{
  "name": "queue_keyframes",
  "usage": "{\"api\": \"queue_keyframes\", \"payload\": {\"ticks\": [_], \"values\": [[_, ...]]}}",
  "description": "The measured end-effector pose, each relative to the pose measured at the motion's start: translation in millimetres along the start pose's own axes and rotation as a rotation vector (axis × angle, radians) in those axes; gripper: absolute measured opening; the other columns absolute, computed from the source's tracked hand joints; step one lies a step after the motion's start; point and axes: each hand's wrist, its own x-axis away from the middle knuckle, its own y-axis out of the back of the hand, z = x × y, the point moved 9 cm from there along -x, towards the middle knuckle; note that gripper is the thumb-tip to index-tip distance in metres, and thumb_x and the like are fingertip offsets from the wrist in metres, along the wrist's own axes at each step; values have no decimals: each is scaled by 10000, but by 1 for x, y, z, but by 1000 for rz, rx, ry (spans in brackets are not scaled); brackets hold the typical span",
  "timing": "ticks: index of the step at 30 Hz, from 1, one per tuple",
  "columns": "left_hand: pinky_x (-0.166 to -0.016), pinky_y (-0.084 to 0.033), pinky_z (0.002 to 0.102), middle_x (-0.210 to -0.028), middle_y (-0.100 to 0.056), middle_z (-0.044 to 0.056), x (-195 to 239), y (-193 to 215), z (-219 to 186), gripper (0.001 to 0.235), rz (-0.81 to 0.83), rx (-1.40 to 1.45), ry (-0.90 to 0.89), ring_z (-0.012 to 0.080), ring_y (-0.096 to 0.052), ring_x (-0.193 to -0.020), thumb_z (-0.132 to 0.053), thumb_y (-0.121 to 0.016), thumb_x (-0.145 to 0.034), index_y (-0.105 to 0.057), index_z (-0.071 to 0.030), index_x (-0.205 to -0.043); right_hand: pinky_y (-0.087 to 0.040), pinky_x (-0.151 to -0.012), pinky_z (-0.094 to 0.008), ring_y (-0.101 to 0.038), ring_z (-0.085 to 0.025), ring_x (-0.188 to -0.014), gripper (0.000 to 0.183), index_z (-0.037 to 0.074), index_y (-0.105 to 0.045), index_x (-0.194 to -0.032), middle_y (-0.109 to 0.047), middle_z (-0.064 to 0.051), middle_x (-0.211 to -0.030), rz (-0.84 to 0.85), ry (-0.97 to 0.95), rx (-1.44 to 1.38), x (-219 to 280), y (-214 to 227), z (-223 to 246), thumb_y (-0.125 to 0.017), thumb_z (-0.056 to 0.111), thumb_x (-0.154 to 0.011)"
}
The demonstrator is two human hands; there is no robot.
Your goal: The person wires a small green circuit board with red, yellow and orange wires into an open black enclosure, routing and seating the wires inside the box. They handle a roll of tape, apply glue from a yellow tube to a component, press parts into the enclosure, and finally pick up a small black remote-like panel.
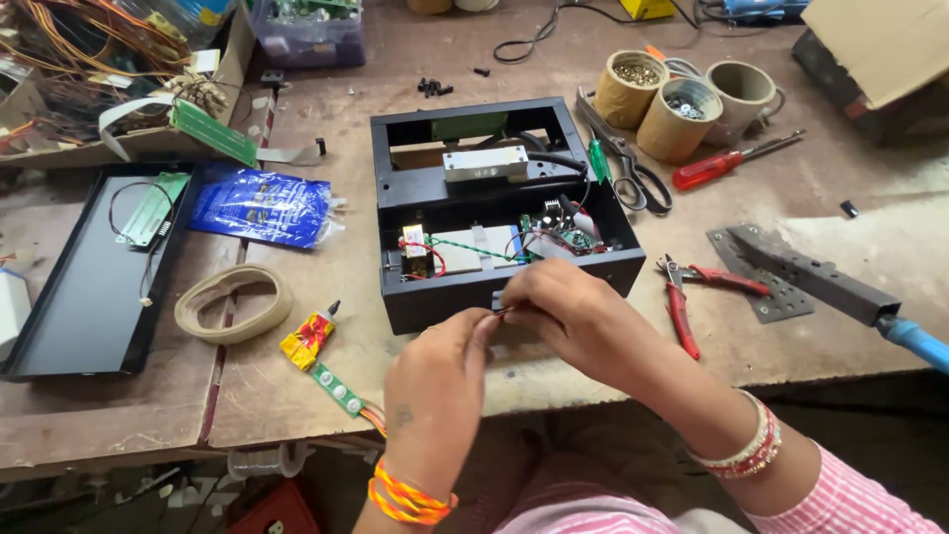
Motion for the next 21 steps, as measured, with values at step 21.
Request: {"api": "queue_keyframes", "payload": {"ticks": [21], "values": [[-489,-448,241,-770,-778,58,0,-87,67,260,-211,849,364,66,-572,-533,-212,-599,-1018,-700,-14,-884,-521,-790,-419,-687,-336,-913,232,66,-687,-1153,-719,-157,-970,502,-120,4,-48,-21,-52,-602,191,-977]]}}
